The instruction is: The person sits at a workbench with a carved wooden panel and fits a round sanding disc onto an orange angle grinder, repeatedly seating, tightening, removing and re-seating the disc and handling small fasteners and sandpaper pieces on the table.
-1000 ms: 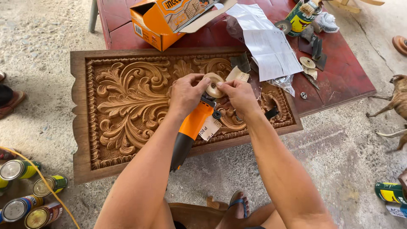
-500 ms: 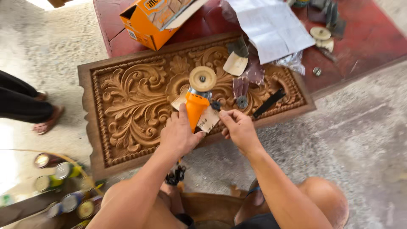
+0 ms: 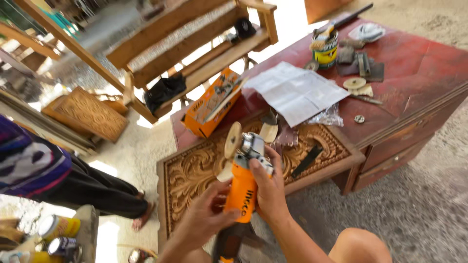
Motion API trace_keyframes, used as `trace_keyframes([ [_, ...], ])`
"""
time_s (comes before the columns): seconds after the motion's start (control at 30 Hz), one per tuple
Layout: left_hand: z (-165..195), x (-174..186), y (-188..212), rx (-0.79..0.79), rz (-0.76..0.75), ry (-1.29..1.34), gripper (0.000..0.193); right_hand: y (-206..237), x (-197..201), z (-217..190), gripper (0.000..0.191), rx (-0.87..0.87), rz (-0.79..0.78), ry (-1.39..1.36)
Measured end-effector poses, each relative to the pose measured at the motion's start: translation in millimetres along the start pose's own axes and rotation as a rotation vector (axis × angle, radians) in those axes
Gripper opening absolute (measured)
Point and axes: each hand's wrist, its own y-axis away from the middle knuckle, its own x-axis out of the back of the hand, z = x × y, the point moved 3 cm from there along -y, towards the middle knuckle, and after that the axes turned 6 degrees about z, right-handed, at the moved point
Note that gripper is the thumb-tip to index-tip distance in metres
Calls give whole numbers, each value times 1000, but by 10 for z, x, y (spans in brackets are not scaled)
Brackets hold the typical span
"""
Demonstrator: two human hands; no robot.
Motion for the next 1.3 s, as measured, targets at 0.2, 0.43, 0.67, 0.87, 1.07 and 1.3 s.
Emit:
trace_keyframes([
  [0.2, 903, 202, -288, -210, 233, -231, 28, 265, -206, -622, 63, 146, -15, 85],
  [0.43, 1170, -92, -309, -139, 71, -85, 30, 456, -120, -776, 62, 402, -102, 180],
  [0.67, 1047, -186, -234, -570, 111, -86, 32, 475, -79, -865, 61, 442, -92, 193],
  [0.87, 1141, -230, -153, -901, 169, -331, 36, 525, -118, -882, 62, 325, -51, 132],
  [1.07, 1120, -260, -116, -944, 233, -316, 38, 535, -113, -775, 63, 350, -29, 135],
  [1.3, 1121, -140, -116, -643, 37, -132, 34, 525, -113, -724, 60, 470, -33, 201],
])
